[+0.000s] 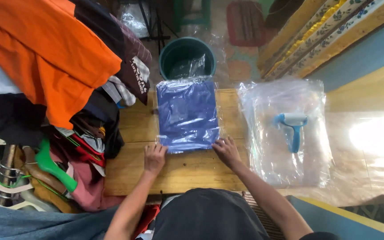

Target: The person uses a lint roller on a blue garment, then places the garment into a clear plastic bag. They smooth the bag and fold it around the garment to create a compact package.

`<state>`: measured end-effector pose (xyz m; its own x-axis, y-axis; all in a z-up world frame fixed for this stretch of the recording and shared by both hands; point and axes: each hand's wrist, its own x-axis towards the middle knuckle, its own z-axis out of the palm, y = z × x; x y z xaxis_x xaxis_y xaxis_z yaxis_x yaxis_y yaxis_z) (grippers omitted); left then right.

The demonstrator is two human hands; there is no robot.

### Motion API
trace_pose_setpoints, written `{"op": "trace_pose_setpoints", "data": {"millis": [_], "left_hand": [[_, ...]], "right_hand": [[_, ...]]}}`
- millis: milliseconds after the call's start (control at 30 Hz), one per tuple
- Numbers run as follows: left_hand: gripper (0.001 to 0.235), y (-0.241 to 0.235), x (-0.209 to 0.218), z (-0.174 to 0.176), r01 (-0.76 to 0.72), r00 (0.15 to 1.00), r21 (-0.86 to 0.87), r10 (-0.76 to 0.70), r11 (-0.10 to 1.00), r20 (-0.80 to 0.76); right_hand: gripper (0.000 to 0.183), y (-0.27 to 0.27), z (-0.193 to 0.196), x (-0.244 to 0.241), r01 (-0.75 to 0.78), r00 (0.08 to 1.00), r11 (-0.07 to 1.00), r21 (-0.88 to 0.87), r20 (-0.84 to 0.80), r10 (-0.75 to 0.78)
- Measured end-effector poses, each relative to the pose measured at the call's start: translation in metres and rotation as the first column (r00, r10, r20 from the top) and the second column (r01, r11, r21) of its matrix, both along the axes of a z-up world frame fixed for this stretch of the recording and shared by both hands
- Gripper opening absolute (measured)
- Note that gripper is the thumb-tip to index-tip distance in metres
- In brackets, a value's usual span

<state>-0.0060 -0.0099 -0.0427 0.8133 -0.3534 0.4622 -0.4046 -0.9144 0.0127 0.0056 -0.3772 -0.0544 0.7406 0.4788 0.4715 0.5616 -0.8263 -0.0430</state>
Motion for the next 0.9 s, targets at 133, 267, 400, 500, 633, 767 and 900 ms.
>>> {"op": "trace_pose_setpoints", "data": {"millis": [133, 267, 400, 500, 633, 767, 900], "left_hand": [[0.010, 0.003, -0.037, -0.014, 0.025, 0.998, -0.011, -0.026, 1.000, -0.054], [0.023, 0.007, -0.068, -0.016, 0.049, 0.989, -0.001, -0.048, 0.999, -0.142], [0.024, 0.018, -0.090, -0.038, 0.128, 0.946, 0.002, -0.122, 0.992, -0.301], [0.029, 0.018, -0.092, 0.012, 0.140, 0.888, -0.094, -0.167, 0.986, -0.429], [0.025, 0.028, -0.063, 0.034, 0.164, 0.791, -0.242, -0.274, 0.956, -0.547], [0.022, 0.027, -0.006, 0.083, -0.166, 0.631, -0.622, -0.403, 0.765, -0.663], [0.029, 0.015, 0.063, 0.123, -0.396, 0.548, -0.630, -0.378, 0.669, -0.746]], "right_hand": [[0.013, -0.006, -0.026, -0.040, 0.001, 0.996, 1.000, -0.020, -0.084, -0.003], [0.019, -0.011, -0.027, -0.084, -0.018, 0.993, 0.999, -0.045, -0.121, 0.012], [0.014, -0.016, -0.003, -0.104, -0.033, 0.928, 0.998, -0.045, -0.372, 0.014], [0.017, -0.024, 0.040, -0.105, -0.020, 0.845, 0.997, 0.074, -0.532, 0.057], [0.019, -0.035, 0.062, -0.078, 0.067, 0.693, 0.918, 0.391, -0.680, 0.239], [0.031, -0.041, 0.104, -0.012, 0.282, 0.447, 0.870, 0.404, -0.858, 0.254], [0.035, -0.033, 0.127, 0.060, 0.431, 0.322, 0.808, 0.401, -0.905, 0.277]]}}
